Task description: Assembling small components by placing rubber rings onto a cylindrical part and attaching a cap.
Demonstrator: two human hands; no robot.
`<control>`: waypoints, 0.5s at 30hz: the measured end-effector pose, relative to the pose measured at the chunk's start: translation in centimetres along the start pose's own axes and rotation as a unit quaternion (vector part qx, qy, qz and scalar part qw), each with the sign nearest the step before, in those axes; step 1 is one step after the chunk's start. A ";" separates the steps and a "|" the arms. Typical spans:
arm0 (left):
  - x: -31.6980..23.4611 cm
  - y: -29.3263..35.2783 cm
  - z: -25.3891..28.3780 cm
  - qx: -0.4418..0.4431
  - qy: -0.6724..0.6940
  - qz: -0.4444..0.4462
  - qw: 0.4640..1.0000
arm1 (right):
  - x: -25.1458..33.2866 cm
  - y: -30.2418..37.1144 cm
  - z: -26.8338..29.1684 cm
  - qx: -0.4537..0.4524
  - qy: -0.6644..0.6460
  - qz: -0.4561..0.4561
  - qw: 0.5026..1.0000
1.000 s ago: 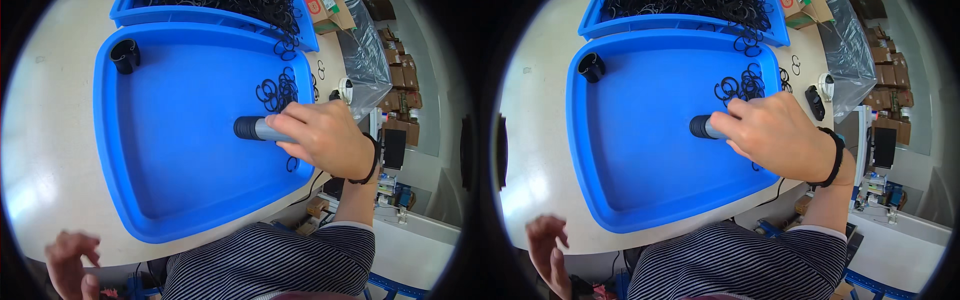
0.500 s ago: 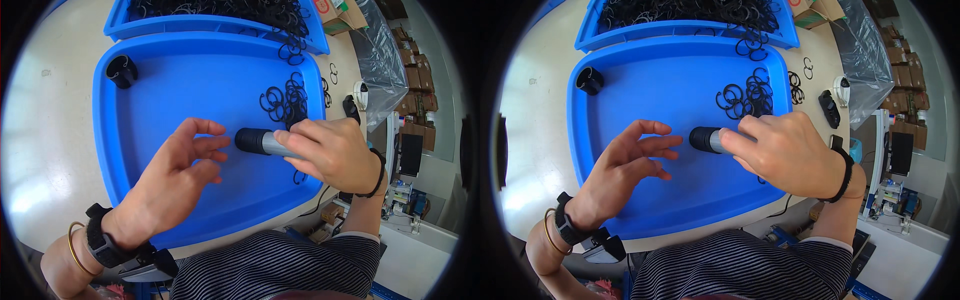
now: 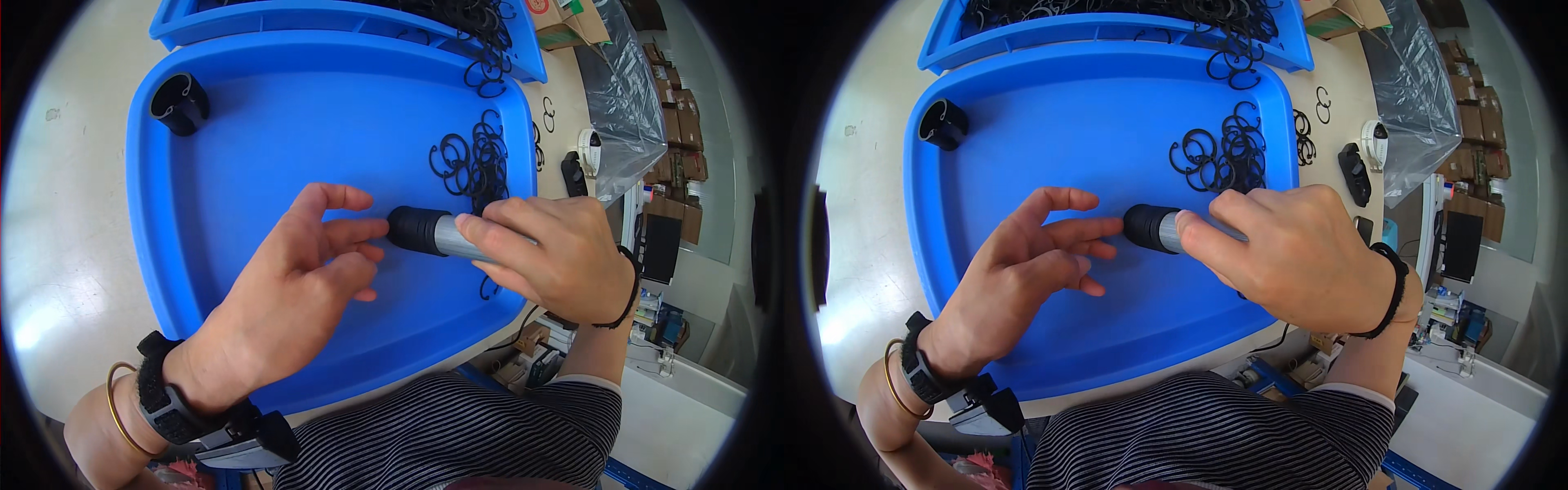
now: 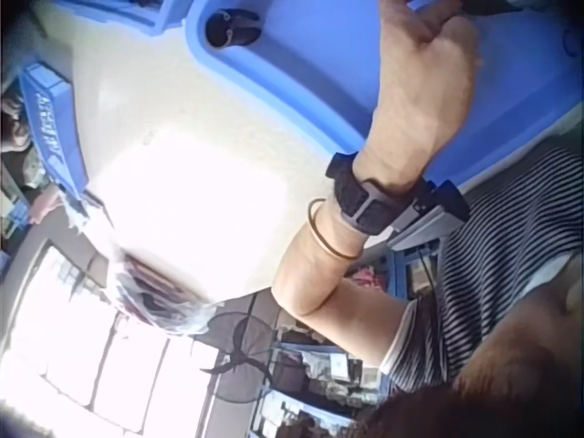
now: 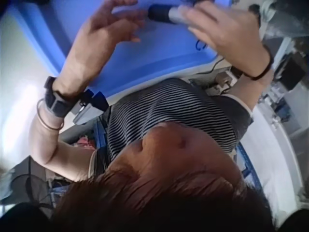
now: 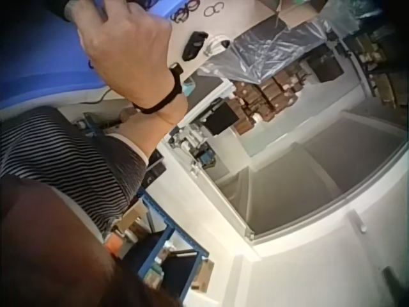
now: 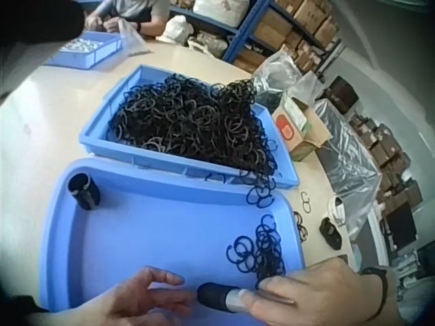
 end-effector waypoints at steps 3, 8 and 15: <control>0.0 -0.1 0.2 0.006 -0.004 0.011 1.000 | -0.2 0.1 -0.1 -0.007 -0.019 0.010 1.000; 0.1 -0.4 0.4 0.023 -0.001 0.006 1.000 | -0.9 0.4 -0.7 -0.028 -0.045 0.012 0.999; 0.3 -0.7 0.6 0.038 0.015 -0.005 0.999 | -1.4 0.5 -1.2 -0.040 -0.053 0.010 0.998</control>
Point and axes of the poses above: each hand's wrist, its own y-axis away from the middle knuckle, its own z-axis out of the back of the hand, x = y × z, the point moved 4 cm from there along -y, towards the middle knuckle, and after that the axes turned 10 degrees about -z, right-handed, at the moved point
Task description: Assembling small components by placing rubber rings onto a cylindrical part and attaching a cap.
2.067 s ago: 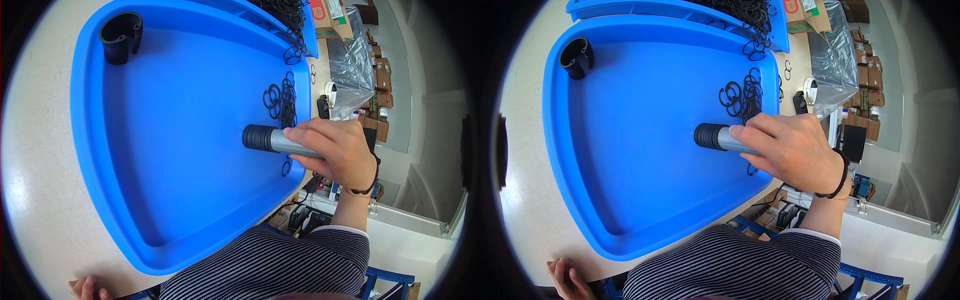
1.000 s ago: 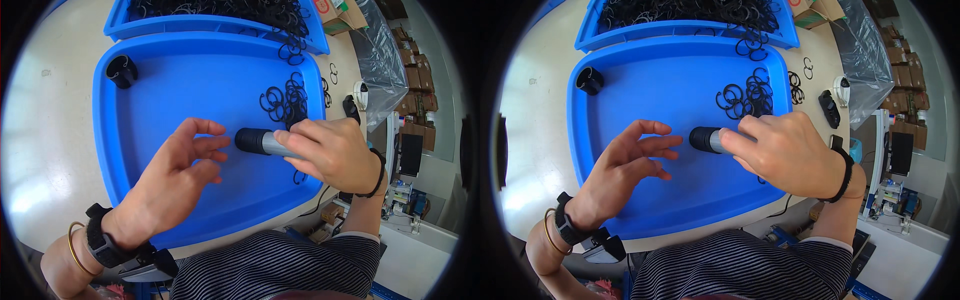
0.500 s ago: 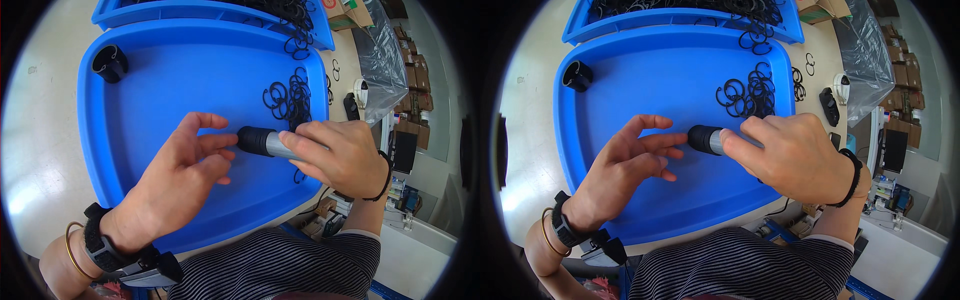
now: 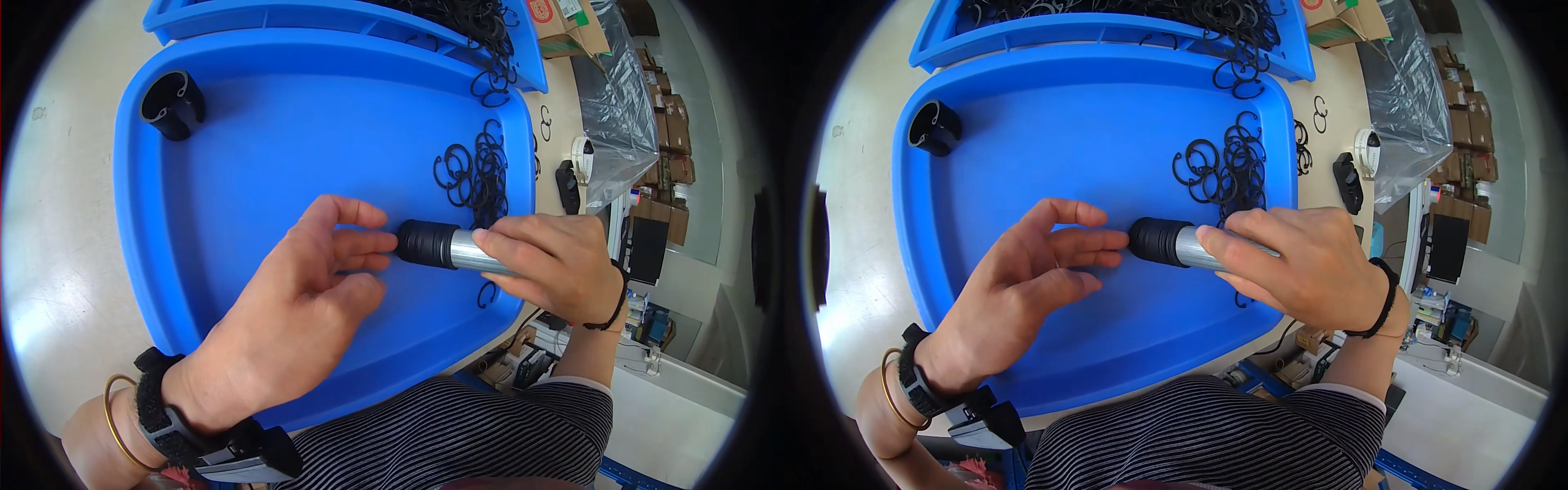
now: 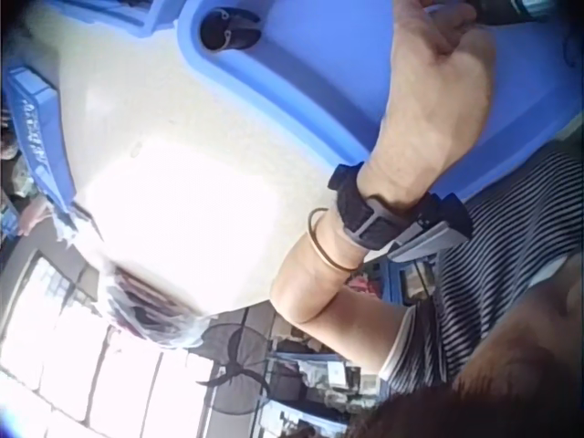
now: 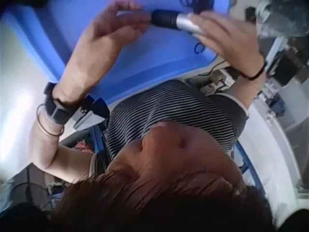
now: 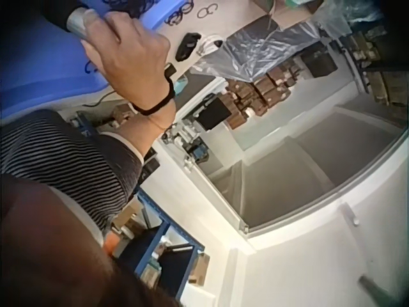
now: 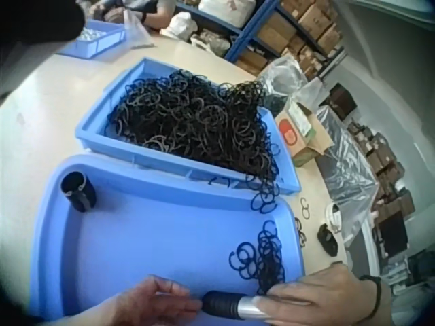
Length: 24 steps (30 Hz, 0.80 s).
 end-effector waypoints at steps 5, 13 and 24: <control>0.3 -0.7 0.1 0.000 0.008 -0.014 1.000 | 0.2 -0.2 0.2 0.014 0.004 -0.015 1.000; 0.5 -1.4 0.6 0.014 0.009 -0.012 1.000 | -0.1 -0.3 0.0 0.011 0.010 -0.012 1.000; 0.8 -1.1 0.7 0.040 0.017 -0.033 0.999 | -0.2 -0.2 0.0 0.010 0.000 -0.017 1.000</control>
Point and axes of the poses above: each hand's wrist, its own y-axis away from the middle knuckle, its own z-axis out of the back of the hand, x = y × z, the point moved 4 cm from there along -y, towards the middle knuckle, and after that the axes turned 10 degrees about -z, right-handed, at the moved point
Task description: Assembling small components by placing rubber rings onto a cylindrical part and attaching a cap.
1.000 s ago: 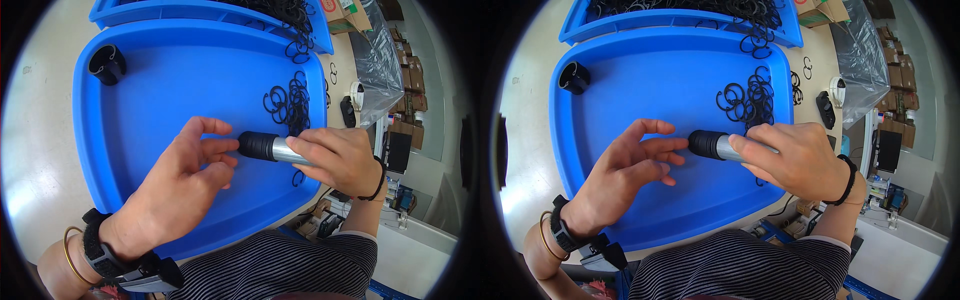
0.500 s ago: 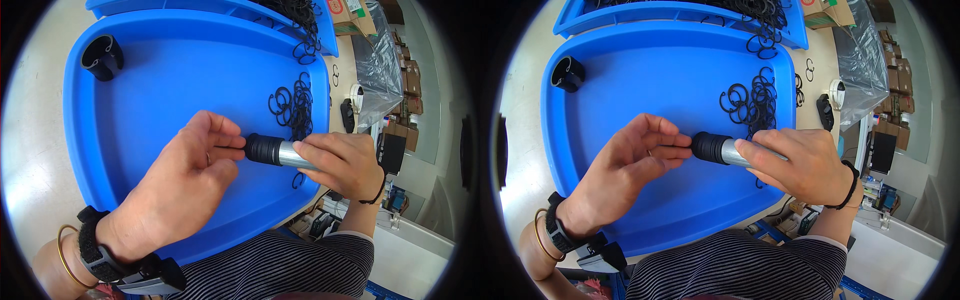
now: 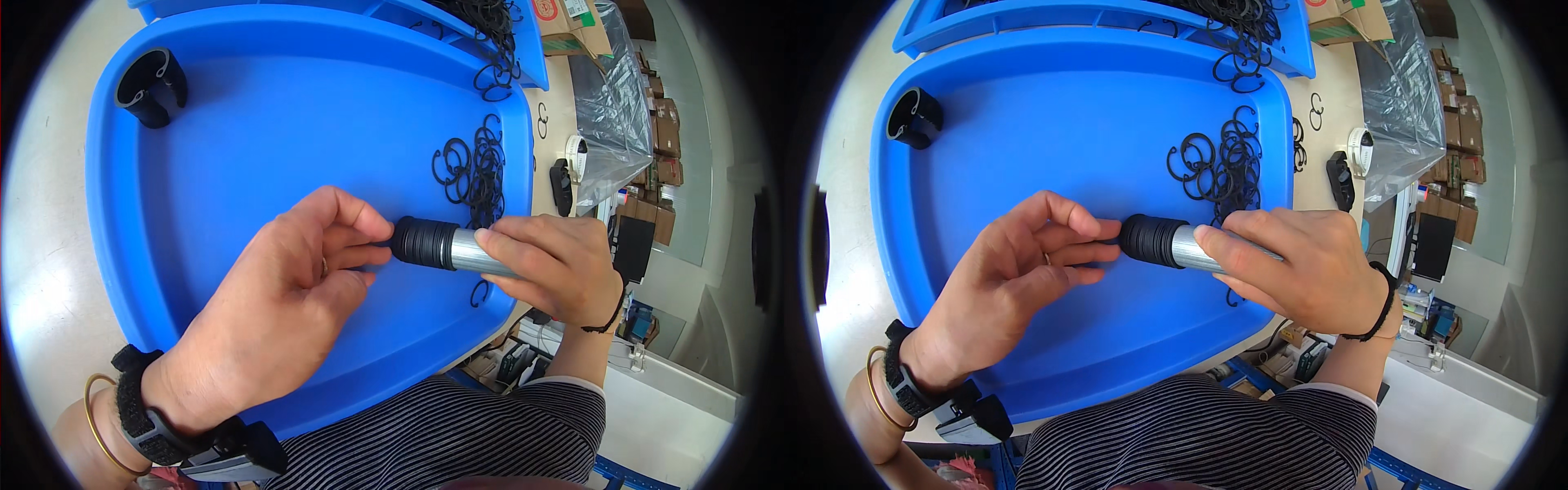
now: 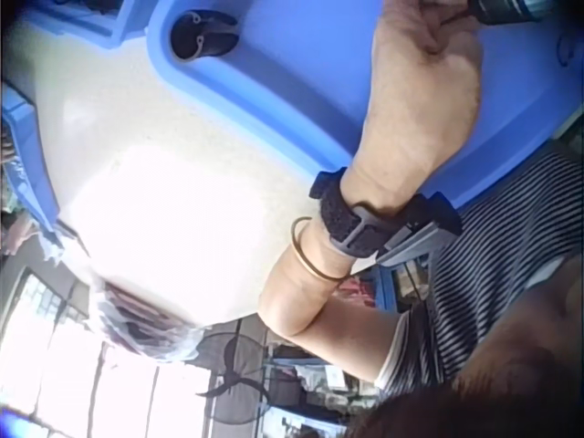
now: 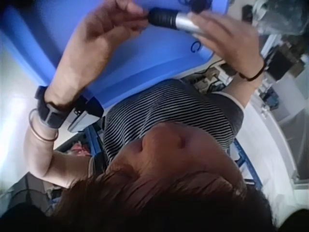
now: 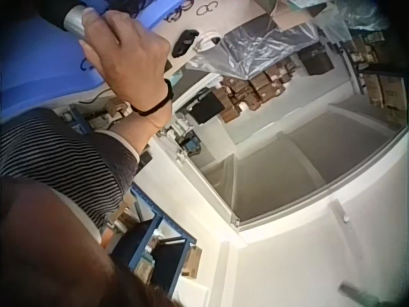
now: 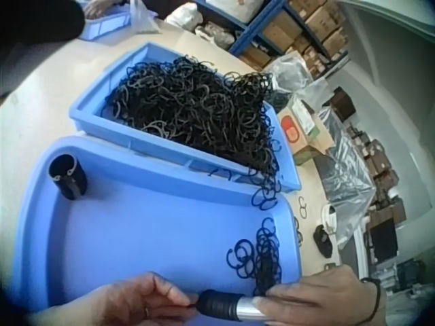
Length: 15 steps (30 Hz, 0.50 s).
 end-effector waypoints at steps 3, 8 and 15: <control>0.2 0.0 -0.1 -0.003 0.016 -0.006 1.000 | 0.0 -0.1 0.0 0.004 0.002 0.000 1.000; 0.1 0.0 -0.2 0.003 0.006 -0.021 1.000 | 0.1 -0.1 0.1 0.004 0.003 0.005 1.000; 0.1 -0.4 0.2 0.013 -0.053 -0.002 0.999 | 0.0 -0.1 0.0 -0.009 -0.002 0.010 1.000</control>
Point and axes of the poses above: each hand's wrist, its own y-axis away from the middle knuckle, its own z-axis out of the back of the hand, x = y × z, the point moved 4 cm from there along -y, towards the middle knuckle, and after that the axes turned 10 degrees about -z, right-handed, at the moved point
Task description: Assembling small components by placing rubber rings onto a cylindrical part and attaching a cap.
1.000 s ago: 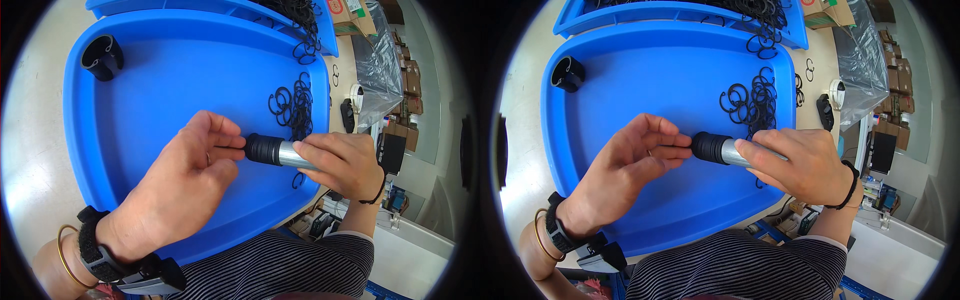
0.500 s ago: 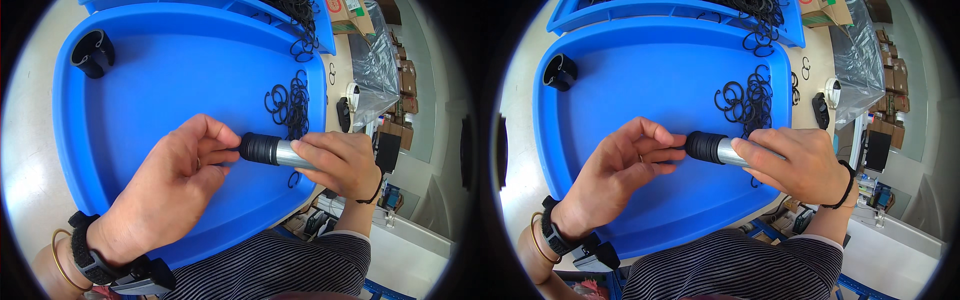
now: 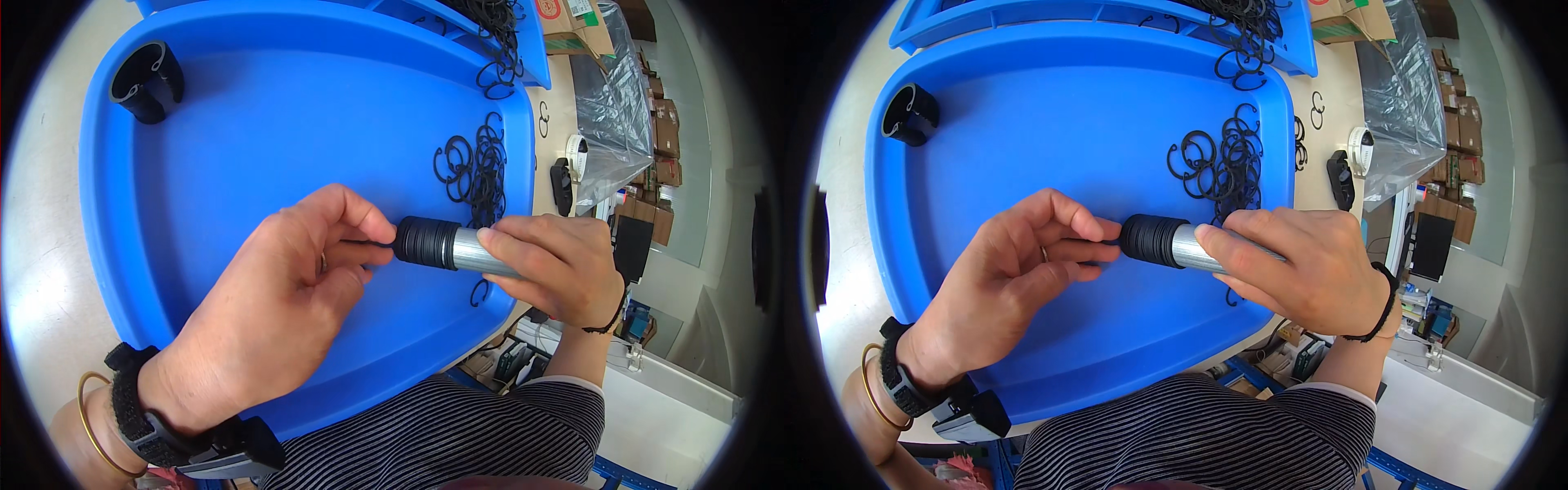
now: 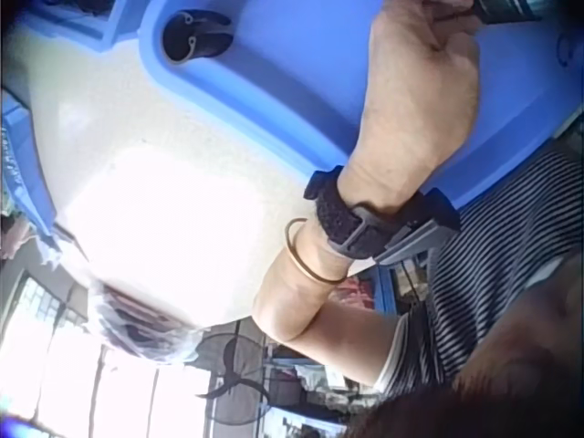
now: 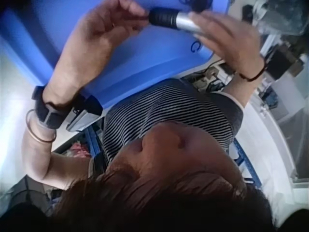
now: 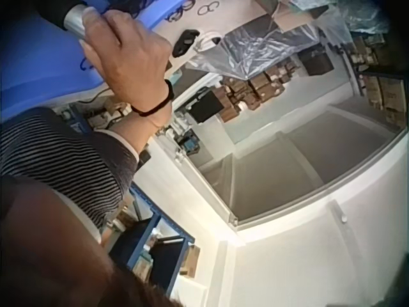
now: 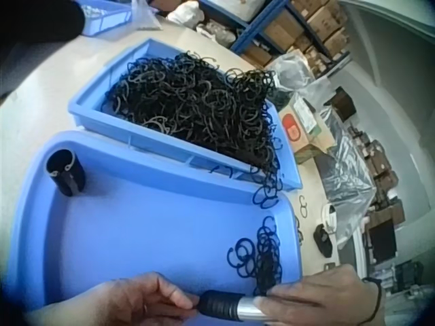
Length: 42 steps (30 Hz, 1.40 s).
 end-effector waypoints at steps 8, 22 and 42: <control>-0.6 -0.8 0.1 0.009 -0.054 -0.022 0.998 | -0.1 0.1 -0.1 -0.001 -0.006 0.001 1.000; -2.1 -3.3 0.1 0.021 -0.317 -0.080 0.945 | 0.0 -0.1 0.1 0.009 -0.009 -0.001 1.000; -1.7 -5.3 -0.4 0.014 -0.441 -0.177 0.880 | -0.1 0.0 0.0 -0.007 0.004 0.002 1.000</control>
Point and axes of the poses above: each hand's wrist, its own y-axis away from the middle knuckle, its own z-axis out of the back of the hand, x = y × z, the point moved 4 cm from there along -y, towards the middle knuckle, and after that the axes turned 10 degrees about -z, right-handed, at the moved point
